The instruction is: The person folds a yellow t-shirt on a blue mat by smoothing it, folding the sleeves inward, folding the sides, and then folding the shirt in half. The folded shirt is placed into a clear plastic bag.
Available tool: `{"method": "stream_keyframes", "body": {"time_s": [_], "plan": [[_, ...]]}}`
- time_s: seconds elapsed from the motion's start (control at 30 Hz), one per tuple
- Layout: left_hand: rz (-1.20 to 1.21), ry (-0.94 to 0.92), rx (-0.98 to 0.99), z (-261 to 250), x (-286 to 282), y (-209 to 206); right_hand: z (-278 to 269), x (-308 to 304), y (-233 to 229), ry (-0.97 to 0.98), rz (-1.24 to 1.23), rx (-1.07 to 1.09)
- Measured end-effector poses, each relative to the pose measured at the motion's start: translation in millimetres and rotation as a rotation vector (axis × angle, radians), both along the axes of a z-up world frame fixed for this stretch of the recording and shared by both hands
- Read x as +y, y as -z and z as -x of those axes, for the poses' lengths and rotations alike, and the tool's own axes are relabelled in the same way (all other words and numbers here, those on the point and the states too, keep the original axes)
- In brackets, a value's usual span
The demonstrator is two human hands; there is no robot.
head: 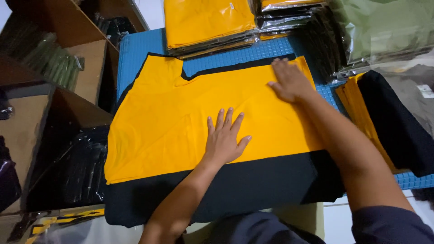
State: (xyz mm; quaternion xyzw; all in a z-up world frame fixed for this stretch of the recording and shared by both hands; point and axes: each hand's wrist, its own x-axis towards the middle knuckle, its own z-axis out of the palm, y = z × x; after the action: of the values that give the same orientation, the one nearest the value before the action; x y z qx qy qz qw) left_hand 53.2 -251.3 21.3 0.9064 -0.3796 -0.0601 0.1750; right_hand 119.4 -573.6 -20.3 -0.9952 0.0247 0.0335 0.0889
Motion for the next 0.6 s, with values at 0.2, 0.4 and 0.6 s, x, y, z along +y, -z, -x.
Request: {"method": "stream_keyframes", "body": {"time_s": [0.2,0.4,0.6], "plan": [[0.000,0.008,0.012,1,2,-7,-8,-53,15,0.208,0.140,0.020],[0.012,0.008,-0.014,-2,4,9,17,28,21,-0.223,0.136,-0.266],[0.061,0.008,-0.021,0,8,8,33,-6,39,-0.125,0.192,-0.544]]}}
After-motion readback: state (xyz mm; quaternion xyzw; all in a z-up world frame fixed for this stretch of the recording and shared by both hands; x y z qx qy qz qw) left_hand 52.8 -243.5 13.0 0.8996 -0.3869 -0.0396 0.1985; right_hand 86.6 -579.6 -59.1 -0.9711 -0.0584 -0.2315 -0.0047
